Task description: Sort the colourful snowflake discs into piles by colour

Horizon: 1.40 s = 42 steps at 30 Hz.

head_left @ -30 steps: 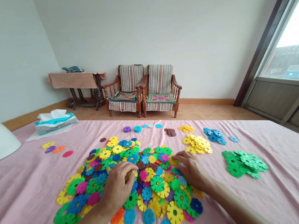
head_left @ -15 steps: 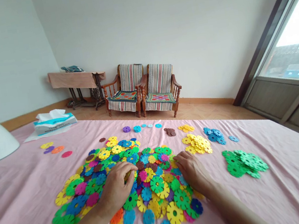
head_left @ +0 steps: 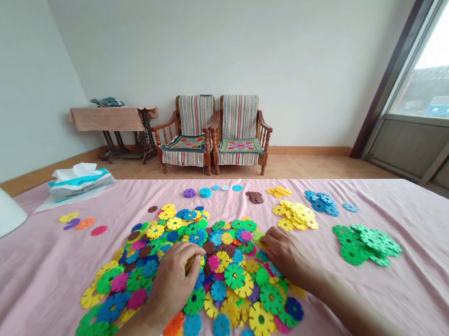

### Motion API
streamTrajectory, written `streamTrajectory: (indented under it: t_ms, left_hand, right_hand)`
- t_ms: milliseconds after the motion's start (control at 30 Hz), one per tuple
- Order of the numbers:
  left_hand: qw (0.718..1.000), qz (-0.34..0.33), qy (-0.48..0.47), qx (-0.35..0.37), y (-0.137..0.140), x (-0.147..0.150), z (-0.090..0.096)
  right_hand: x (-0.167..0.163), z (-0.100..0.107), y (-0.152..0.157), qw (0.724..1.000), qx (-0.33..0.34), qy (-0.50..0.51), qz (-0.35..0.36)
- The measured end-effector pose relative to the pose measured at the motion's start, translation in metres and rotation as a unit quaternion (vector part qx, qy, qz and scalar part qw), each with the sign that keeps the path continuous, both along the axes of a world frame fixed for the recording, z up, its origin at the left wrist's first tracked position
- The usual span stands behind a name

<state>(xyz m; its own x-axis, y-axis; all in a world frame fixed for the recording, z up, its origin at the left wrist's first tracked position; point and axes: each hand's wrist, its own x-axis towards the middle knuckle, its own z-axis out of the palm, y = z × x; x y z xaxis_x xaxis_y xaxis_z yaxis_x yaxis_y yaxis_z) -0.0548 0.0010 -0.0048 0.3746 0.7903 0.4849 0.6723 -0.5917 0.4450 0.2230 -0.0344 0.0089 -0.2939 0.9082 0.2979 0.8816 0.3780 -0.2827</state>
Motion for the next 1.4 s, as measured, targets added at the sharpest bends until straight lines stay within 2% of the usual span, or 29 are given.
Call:
streamTrajectory:
  t_ms: [33,100,167,233,467,600,733,867,967,1100,1233,1300,1400]
  left_hand:
    - [1.0,0.0,0.0,0.0,0.0,0.0,0.0]
    - [1.0,0.0,0.0,0.001,0.0,0.0,0.0]
    - [1.0,0.0,0.001,-0.002,0.0,0.0,0.0]
    - [1.0,-0.001,0.0,-0.004,0.0,0.0,0.0]
    - [1.0,-0.004,-0.001,-0.006,0.0,-0.001,-0.001]
    - [1.0,-0.001,0.002,-0.004,-0.001,-0.001,0.0]
    - [1.0,0.0,0.002,-0.009,-0.002,-0.001,0.001]
    - [1.0,-0.004,-0.002,-0.007,-0.002,-0.001,0.002]
    - [1.0,-0.003,-0.001,-0.009,-0.002,-0.002,0.001]
    - [1.0,0.0,0.006,-0.016,-0.003,-0.002,0.0]
    - [1.0,0.002,0.003,-0.01,-0.005,-0.002,0.001]
    - [1.0,0.002,0.002,-0.006,-0.004,-0.002,0.001]
    - [1.0,0.001,0.006,-0.007,-0.003,-0.001,0.002]
  right_hand:
    - [0.0,-0.002,0.001,1.0,0.007,0.015,-0.014]
    - [0.004,-0.01,0.006,0.993,0.008,0.107,-0.057]
    - [0.01,-0.018,0.011,0.97,-0.009,0.219,-0.102]
    - [0.017,-0.026,0.016,0.947,-0.035,0.291,-0.129]
    - [0.025,-0.031,0.019,0.907,-0.092,0.379,-0.159]
    - [0.038,-0.021,0.031,0.905,-0.072,0.371,-0.198]
    - [0.067,-0.007,0.063,0.904,-0.031,0.316,-0.287]
    - [0.092,0.003,0.104,0.882,-0.025,0.241,-0.403]
    - [0.099,0.003,0.13,0.868,-0.03,0.203,-0.452]
    - [0.1,0.0,0.15,0.862,-0.038,0.185,-0.47]
    - [0.103,0.0,0.15,0.862,-0.02,0.187,-0.471]
    - [0.105,0.002,0.141,0.873,-0.009,0.191,-0.45]
    - [0.103,0.003,0.121,0.902,-0.004,0.201,-0.381]
